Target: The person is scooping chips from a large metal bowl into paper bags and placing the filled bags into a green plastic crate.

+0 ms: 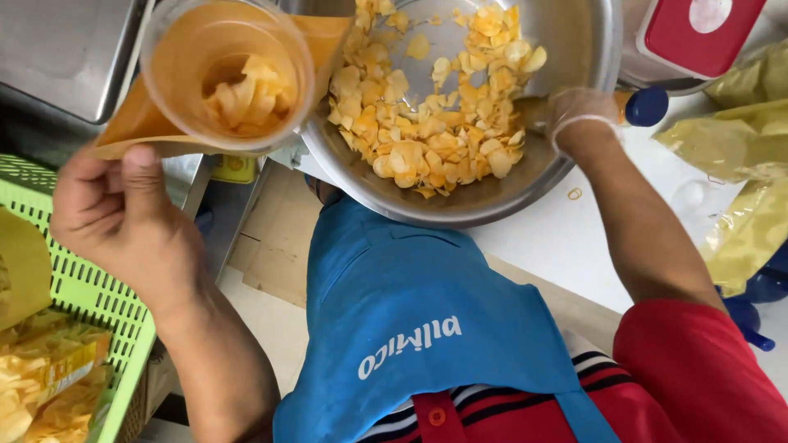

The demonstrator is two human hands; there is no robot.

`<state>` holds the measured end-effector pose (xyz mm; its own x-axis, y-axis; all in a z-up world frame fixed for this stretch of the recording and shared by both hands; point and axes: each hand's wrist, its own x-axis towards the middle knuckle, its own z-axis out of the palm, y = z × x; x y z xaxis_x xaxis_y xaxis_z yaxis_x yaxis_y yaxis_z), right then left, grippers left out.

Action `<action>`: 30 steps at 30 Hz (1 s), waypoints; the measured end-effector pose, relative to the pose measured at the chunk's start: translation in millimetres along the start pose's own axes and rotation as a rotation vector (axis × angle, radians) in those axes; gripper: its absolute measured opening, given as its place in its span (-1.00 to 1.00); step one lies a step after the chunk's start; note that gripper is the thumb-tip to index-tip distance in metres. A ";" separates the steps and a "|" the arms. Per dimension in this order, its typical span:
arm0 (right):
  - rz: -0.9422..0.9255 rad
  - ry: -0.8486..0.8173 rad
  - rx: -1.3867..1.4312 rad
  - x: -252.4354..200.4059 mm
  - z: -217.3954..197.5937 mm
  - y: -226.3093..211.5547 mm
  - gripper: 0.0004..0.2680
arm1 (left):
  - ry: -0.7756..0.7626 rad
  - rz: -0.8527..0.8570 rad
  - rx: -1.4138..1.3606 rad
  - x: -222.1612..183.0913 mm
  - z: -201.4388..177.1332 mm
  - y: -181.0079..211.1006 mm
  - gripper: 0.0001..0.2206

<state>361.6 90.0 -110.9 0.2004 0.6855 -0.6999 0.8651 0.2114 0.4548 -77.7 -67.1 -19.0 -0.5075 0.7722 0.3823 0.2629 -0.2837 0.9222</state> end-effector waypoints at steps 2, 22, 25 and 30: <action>-0.107 -0.108 -0.078 -3.0 10.5 -19.2 -0.67 | 0.068 -0.033 0.027 -1.0 -6.5 -8.1 -0.77; -0.485 -0.023 0.444 29.8 44.5 -94.3 -0.70 | -0.004 0.003 0.089 0.5 15.4 -2.5 -0.81; -0.474 -0.203 0.537 32.6 50.6 -104.1 -0.60 | -0.013 0.008 0.087 1.8 17.7 -0.8 -0.82; -0.563 -0.309 1.043 36.7 67.3 -78.7 -0.57 | -0.035 0.000 0.062 5.4 22.0 6.3 -0.82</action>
<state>331.7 51.6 -209.5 -0.3424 0.4543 -0.8224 0.7913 -0.3324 -0.5131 -60.7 -52.1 -12.4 -0.4782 0.7921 0.3793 0.3140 -0.2492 0.9161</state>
